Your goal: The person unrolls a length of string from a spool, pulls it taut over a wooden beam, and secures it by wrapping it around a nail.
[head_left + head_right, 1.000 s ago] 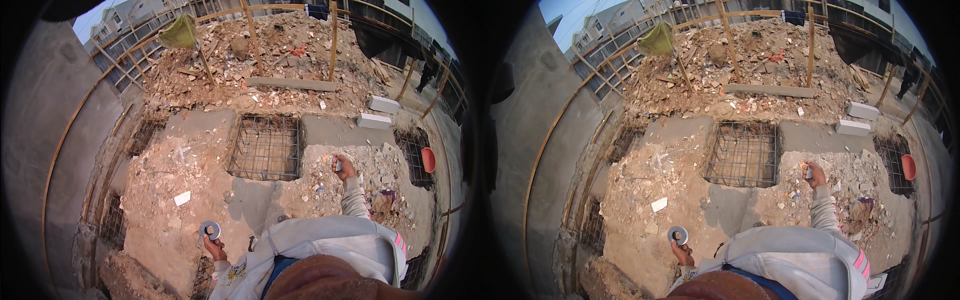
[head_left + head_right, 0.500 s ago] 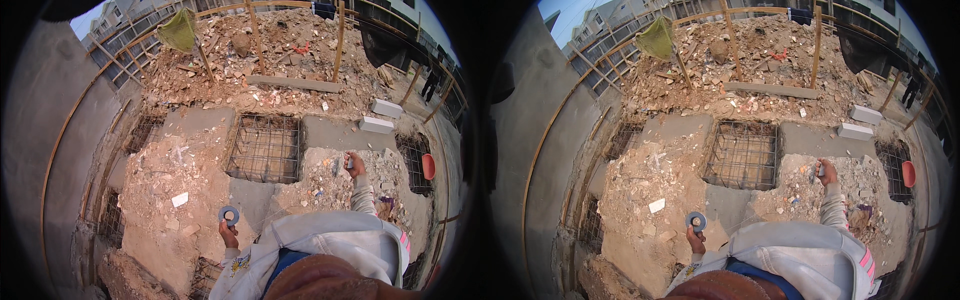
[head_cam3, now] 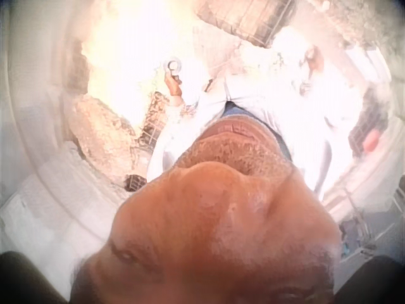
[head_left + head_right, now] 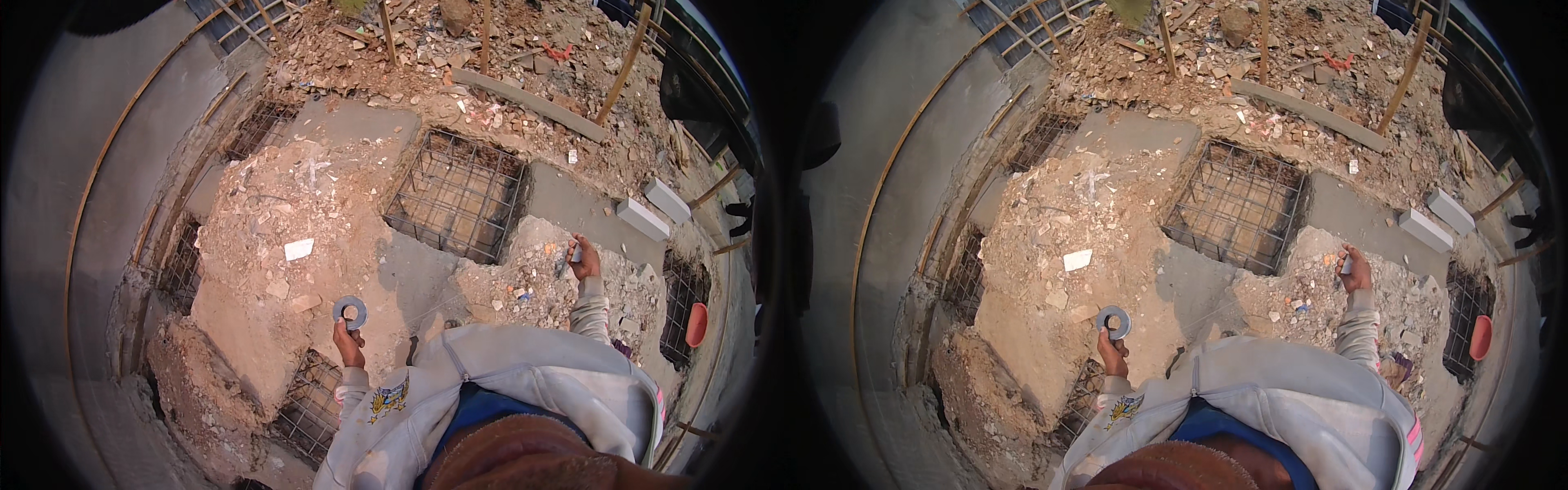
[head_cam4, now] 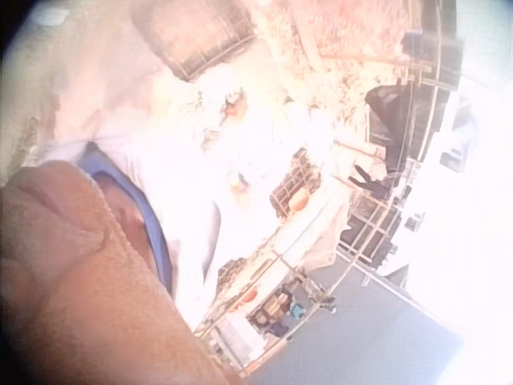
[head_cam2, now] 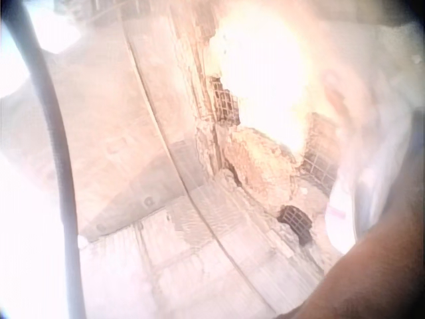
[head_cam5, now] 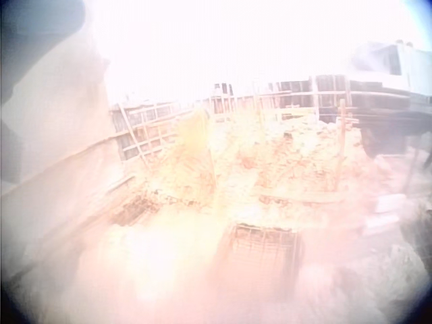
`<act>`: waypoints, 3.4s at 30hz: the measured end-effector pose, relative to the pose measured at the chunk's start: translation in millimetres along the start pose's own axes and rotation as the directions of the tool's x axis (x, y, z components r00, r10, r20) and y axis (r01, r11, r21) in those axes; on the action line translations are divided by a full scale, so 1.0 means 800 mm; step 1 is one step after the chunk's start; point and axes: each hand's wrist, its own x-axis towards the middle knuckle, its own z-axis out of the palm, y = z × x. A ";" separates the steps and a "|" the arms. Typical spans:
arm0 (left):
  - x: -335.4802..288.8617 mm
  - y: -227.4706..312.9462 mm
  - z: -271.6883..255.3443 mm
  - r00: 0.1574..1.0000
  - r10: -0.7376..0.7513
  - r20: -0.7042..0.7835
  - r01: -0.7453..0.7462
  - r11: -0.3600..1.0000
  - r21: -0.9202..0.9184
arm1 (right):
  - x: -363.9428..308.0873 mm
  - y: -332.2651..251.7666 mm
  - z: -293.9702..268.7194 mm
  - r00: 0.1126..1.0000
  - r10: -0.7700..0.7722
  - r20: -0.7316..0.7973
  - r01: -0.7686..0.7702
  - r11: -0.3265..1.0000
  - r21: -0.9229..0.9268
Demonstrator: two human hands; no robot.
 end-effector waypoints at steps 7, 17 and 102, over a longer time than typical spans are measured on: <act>-0.027 -0.019 -0.056 0.974 -0.067 -0.217 0.052 0.996 -0.075 | 0.021 0.015 0.041 0.995 0.057 0.079 -0.056 0.998 -0.012; 0.052 -0.012 -0.125 0.975 -0.118 -0.188 0.123 0.992 0.016 | -0.030 0.052 0.065 0.998 -0.063 0.029 0.061 0.997 0.044; 1.563 0.835 0.535 0.188 -0.371 0.910 -0.345 0.842 0.415 | 0.589 0.288 1.746 0.837 0.004 0.547 0.323 0.803 -0.501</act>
